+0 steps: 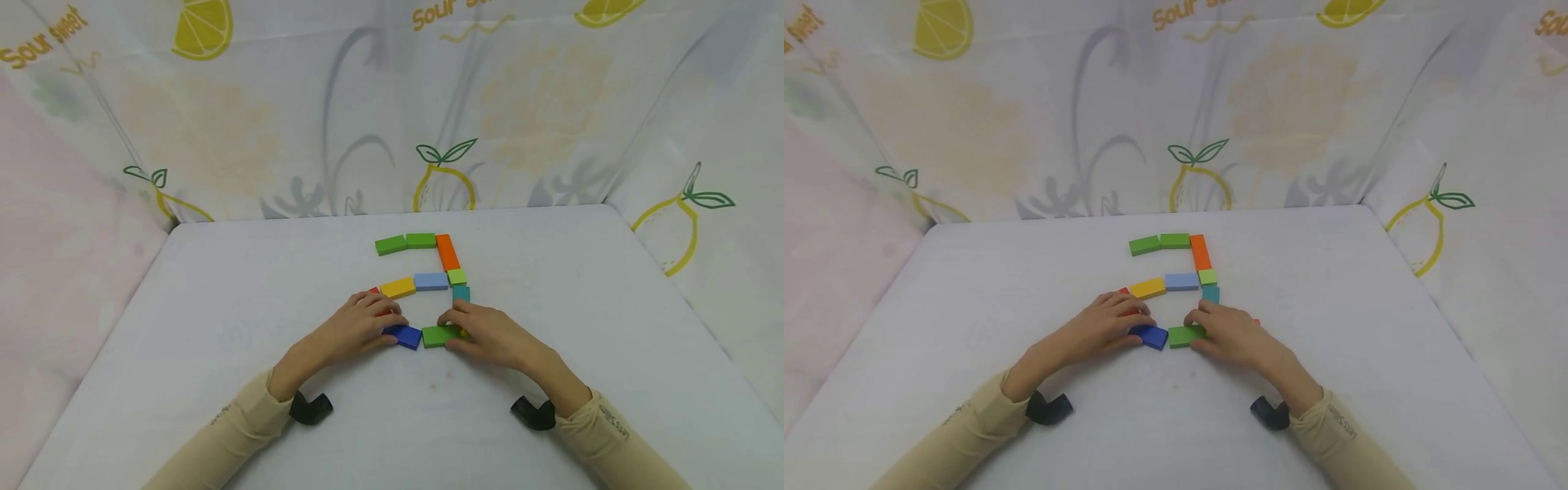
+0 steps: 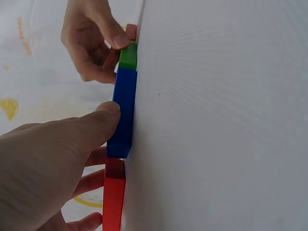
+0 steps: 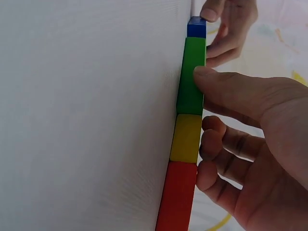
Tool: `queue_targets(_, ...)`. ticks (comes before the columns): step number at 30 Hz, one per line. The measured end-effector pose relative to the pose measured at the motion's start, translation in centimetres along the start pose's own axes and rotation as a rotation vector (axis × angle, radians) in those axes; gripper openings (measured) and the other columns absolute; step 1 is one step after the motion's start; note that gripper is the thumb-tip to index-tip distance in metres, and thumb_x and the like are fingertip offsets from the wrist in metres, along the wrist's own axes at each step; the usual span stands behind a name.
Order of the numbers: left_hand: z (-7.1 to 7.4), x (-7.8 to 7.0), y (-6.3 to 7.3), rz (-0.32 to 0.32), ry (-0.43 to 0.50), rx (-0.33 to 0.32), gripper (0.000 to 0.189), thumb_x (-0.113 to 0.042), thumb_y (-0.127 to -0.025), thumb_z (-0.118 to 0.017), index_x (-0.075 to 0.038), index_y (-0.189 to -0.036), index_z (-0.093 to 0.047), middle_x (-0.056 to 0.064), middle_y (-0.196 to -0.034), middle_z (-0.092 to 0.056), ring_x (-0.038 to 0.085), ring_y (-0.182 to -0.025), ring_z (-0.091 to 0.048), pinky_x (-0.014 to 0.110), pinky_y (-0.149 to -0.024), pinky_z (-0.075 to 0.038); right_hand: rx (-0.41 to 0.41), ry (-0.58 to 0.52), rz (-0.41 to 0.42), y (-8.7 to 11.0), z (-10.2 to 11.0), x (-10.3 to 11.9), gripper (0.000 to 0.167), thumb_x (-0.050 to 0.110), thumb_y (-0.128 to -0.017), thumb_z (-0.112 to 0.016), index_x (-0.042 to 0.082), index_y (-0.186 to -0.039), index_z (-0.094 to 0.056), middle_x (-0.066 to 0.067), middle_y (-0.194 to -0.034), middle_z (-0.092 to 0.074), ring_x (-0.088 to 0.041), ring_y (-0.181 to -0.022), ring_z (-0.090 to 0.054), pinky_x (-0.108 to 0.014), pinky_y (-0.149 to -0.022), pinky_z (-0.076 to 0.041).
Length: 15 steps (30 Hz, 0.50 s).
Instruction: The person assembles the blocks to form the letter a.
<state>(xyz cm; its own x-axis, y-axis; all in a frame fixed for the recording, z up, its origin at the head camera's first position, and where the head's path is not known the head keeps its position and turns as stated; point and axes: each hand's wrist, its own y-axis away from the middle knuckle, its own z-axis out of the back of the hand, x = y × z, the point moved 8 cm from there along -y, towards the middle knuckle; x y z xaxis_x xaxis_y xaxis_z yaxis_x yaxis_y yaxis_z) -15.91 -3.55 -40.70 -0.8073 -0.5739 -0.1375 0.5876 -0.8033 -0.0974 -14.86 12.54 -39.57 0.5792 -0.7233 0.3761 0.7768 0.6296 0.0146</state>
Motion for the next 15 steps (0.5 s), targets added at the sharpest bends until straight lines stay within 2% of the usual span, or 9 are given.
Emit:
queue_targets(7, 0.4, -0.3, 0.0, 0.010, -0.012, -0.027, 0.033, -0.038, -0.090, -0.062, -0.023, -0.119, -0.063, -0.002, -0.123, -0.057, 0.022, -0.119, -0.048, 0.048, -0.103, -0.038, 0.019, -0.053, 0.013, 0.2, 0.4, -0.6, 0.035, 0.029, -0.086, -0.070, 0.018, -0.117, -0.060, 0.005, -0.092, -0.051, -0.005, -0.071, -0.047, -0.018, -0.064, -0.042)
queue_targets(10, 0.5, -0.3, 0.0, 0.010, -0.009, -0.026, 0.033, -0.037, -0.090, -0.062, -0.023, -0.120, -0.063, -0.001, -0.123, -0.057, 0.022, -0.119, -0.048, 0.048, -0.103, -0.038, 0.015, -0.092, -0.028, 0.7, 1.3, -1.8, 0.035, 0.029, -0.084, -0.071, 0.018, -0.115, -0.059, 0.004, -0.092, -0.052, -0.009, -0.075, -0.051, -0.020, -0.066, -0.044)
queue_targets(15, 0.6, -0.3, -0.1, 0.016, -0.001, -0.015, 0.034, -0.039, -0.091, -0.060, -0.024, -0.121, -0.062, 0.000, -0.125, -0.056, 0.022, -0.121, -0.047, 0.049, -0.105, -0.036, 0.039, -0.081, -0.126, 1.7, 2.5, -3.9, 0.031, 0.030, -0.081, -0.074, 0.019, -0.105, -0.058, 0.004, -0.092, -0.055, -0.011, -0.082, -0.052, -0.025, -0.071, -0.047)
